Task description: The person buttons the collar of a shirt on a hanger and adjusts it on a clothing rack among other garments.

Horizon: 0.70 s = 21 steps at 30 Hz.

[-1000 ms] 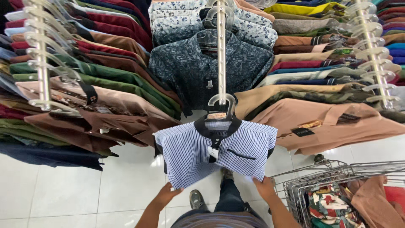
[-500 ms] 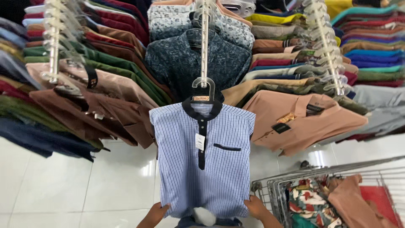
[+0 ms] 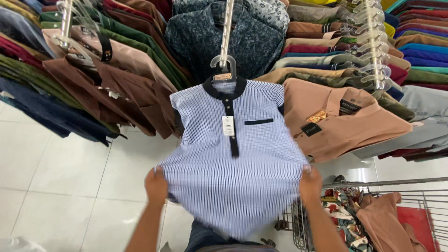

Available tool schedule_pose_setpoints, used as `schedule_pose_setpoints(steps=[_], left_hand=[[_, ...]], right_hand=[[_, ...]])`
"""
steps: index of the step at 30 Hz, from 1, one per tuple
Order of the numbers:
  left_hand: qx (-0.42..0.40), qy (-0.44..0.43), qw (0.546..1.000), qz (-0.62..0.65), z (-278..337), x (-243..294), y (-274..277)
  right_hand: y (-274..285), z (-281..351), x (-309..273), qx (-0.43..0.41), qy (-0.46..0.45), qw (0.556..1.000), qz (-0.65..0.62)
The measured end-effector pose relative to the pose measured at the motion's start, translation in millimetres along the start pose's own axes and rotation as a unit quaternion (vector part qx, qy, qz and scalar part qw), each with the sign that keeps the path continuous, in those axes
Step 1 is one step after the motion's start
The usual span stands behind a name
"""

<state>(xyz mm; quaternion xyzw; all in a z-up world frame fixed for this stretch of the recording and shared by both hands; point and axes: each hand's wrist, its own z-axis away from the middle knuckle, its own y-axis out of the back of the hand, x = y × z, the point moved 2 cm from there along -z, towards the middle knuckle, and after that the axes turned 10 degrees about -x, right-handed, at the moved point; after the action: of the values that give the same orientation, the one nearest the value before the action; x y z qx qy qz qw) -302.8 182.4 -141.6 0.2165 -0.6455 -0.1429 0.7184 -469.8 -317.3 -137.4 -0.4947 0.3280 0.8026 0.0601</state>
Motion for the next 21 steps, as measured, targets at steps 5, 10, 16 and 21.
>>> schedule_pose_setpoints(steps=[5, 10, 16, 21], left_hand=[[-0.028, 0.116, 0.992, 0.039, 20.0, -15.0, -2.3], [-0.079, 0.067, 0.98, 0.167, 58.0, 15.4, 12.7], [-0.312, 0.075, 0.872, 0.371, 43.7, -111.4, -26.9], [-0.362, 0.138, 0.773, 0.502, 57.7, -24.8, -30.8]], right_hand=[[0.7, -13.1, 35.0, -0.024, -0.004, 1.0, -0.009], [5.3, 54.2, -75.1, -0.096, -0.077, 0.963, -0.238], [-8.4, 21.3, -15.4, -0.221, 0.057, 0.848, -0.478], [-41.9, 13.4, 50.7, -0.252, -0.138, 0.712, -0.64]])
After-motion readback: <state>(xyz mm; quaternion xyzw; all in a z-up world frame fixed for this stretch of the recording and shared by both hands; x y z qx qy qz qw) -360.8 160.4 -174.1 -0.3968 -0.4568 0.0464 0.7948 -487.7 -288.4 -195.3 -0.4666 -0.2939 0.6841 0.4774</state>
